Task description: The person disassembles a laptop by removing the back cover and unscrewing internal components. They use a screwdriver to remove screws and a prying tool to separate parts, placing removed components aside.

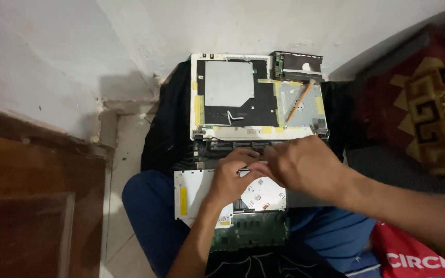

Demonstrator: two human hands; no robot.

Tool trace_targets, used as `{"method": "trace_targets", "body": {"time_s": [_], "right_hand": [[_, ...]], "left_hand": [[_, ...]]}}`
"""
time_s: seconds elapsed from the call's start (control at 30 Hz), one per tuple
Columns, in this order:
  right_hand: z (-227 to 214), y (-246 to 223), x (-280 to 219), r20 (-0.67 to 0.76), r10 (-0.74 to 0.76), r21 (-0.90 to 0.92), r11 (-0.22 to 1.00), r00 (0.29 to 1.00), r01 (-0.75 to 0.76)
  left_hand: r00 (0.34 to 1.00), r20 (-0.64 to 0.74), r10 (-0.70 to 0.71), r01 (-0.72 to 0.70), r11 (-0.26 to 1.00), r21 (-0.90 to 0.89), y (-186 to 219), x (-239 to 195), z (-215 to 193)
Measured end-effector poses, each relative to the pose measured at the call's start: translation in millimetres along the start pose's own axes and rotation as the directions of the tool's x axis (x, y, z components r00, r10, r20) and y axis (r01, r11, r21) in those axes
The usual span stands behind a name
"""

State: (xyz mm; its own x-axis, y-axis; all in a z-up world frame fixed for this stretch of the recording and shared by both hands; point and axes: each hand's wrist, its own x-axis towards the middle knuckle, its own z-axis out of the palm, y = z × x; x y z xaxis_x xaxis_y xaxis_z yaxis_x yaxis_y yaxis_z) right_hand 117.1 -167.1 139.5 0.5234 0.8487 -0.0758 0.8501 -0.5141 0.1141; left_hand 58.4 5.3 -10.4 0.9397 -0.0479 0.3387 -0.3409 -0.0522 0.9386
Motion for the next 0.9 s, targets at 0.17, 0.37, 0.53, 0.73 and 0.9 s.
{"method": "trace_targets", "body": {"time_s": [0.17,0.37,0.53,0.73,0.9], "right_hand": [[17.8,-1.0,0.1,-0.035,0.004,0.077,0.997,0.999,-0.001],[-5.9,-11.2,2.8,-0.046,-0.079,-0.004,0.997,0.996,0.079],[-5.5,-10.1,0.2,-0.023,-0.088,-0.098,0.991,0.996,0.085],[6.3,-5.8,-0.3,-0.028,-0.095,0.004,0.995,0.995,0.095],[-18.3,-10.0,3.7,-0.007,-0.075,0.103,0.992,0.997,0.075]], "left_hand": [[0.991,0.121,-0.049,0.06,0.994,-0.091,10.9,6.2,-7.8],[0.988,0.105,-0.115,0.124,0.988,-0.092,3.1,2.2,-6.6],[0.988,0.097,-0.12,0.124,0.992,-0.035,3.6,-0.5,-5.6],[0.98,0.15,-0.13,0.149,0.981,-0.124,5.7,1.8,-9.7],[0.986,0.112,-0.125,0.135,0.987,-0.087,9.8,4.3,-6.5]]}}
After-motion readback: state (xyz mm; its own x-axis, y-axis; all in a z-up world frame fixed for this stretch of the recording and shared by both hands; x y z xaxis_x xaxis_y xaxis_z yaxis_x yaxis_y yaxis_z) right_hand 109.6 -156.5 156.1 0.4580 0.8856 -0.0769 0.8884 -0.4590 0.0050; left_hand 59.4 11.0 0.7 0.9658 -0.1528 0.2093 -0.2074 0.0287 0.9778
